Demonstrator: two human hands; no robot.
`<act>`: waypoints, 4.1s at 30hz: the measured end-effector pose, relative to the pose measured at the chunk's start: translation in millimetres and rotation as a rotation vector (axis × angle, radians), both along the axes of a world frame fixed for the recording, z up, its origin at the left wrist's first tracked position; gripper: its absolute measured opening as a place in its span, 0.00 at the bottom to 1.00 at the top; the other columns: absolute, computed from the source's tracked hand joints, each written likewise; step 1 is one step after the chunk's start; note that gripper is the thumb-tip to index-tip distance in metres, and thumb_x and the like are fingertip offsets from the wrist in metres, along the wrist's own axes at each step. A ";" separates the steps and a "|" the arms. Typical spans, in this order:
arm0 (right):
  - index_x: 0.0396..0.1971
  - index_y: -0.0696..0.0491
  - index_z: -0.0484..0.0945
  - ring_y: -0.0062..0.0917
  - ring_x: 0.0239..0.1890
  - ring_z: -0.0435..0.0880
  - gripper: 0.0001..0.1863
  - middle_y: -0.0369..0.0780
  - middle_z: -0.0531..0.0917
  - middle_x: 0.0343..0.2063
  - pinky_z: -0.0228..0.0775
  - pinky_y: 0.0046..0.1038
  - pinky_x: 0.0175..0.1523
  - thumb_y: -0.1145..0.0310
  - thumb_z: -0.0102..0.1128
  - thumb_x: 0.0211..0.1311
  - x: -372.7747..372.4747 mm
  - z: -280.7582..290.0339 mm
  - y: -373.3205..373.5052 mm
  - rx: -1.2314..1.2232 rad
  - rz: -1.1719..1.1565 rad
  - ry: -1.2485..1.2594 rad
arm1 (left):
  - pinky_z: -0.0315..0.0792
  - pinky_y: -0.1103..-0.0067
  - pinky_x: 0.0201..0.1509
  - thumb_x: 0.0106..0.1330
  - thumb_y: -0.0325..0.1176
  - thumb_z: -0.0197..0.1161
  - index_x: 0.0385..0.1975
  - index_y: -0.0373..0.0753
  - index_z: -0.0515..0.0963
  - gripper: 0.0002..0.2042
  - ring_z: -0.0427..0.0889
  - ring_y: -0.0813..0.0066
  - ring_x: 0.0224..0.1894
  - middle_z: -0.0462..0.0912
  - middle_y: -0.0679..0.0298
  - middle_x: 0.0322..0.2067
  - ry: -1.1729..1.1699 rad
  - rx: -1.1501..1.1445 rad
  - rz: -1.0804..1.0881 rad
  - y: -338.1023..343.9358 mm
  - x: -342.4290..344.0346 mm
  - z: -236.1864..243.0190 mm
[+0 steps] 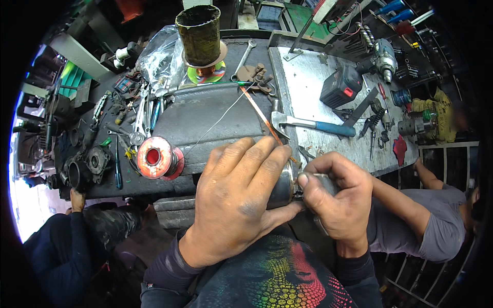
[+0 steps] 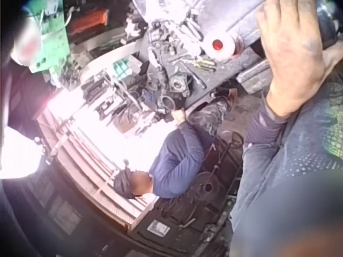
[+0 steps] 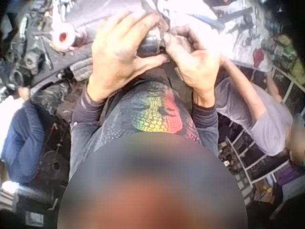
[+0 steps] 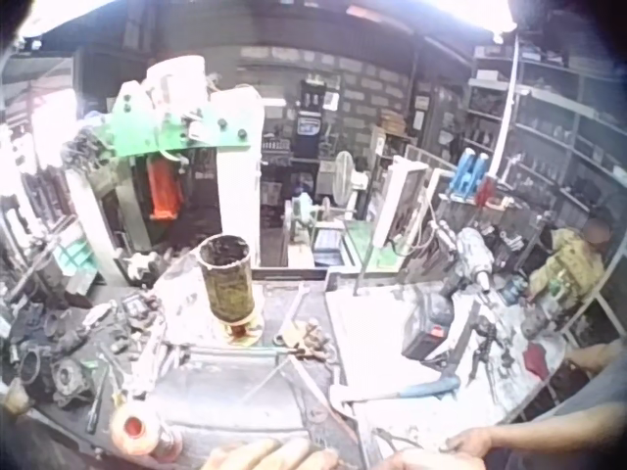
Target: The person grinds a small metal part at a bench grinder, then moves to a workbench to assemble a cylindrical electrical component. They use a lighter to heat the part, cut copper wire with pliers, and insert the wire into the component.
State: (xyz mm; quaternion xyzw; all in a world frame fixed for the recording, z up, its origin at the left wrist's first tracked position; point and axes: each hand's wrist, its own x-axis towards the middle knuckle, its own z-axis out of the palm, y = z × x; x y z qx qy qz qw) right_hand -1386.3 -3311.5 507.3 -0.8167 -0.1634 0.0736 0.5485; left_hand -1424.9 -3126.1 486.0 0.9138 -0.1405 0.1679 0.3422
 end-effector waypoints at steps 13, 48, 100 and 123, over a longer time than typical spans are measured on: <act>0.32 0.63 0.80 0.13 0.30 0.78 0.05 0.35 0.81 0.26 0.70 0.19 0.35 0.78 0.67 0.57 -0.8 6.1 4.0 -0.012 -0.056 0.008 | 0.72 0.64 0.58 0.42 0.45 0.81 0.53 0.39 0.81 0.35 0.81 0.54 0.55 0.82 0.56 0.52 -0.005 -0.026 0.003 0.9 -0.3 -1.6; 0.32 0.63 0.80 0.11 0.30 0.75 0.05 0.34 0.81 0.27 0.68 0.17 0.35 0.78 0.67 0.58 -3.6 5.3 4.2 -0.078 -0.091 -0.027 | 0.71 0.63 0.59 0.42 0.44 0.81 0.54 0.37 0.79 0.36 0.79 0.54 0.56 0.81 0.55 0.54 -0.024 -0.077 -0.015 0.9 -2.1 -5.6; 0.32 0.62 0.80 0.12 0.28 0.75 0.05 0.34 0.81 0.25 0.68 0.19 0.32 0.76 0.67 0.61 -1.4 1.2 0.6 -0.095 -0.059 -0.095 | 0.72 0.62 0.57 0.43 0.48 0.81 0.54 0.37 0.80 0.37 0.80 0.52 0.56 0.82 0.54 0.53 -0.036 -0.034 -0.010 1.2 -0.2 -5.0; 0.32 0.62 0.80 0.11 0.28 0.75 0.04 0.33 0.81 0.27 0.68 0.18 0.33 0.78 0.67 0.61 -0.6 6.8 -1.9 0.050 -0.077 -0.039 | 0.71 0.62 0.58 0.44 0.50 0.81 0.54 0.37 0.80 0.37 0.80 0.53 0.56 0.82 0.55 0.53 -0.036 -0.019 -0.007 0.7 -1.1 -4.9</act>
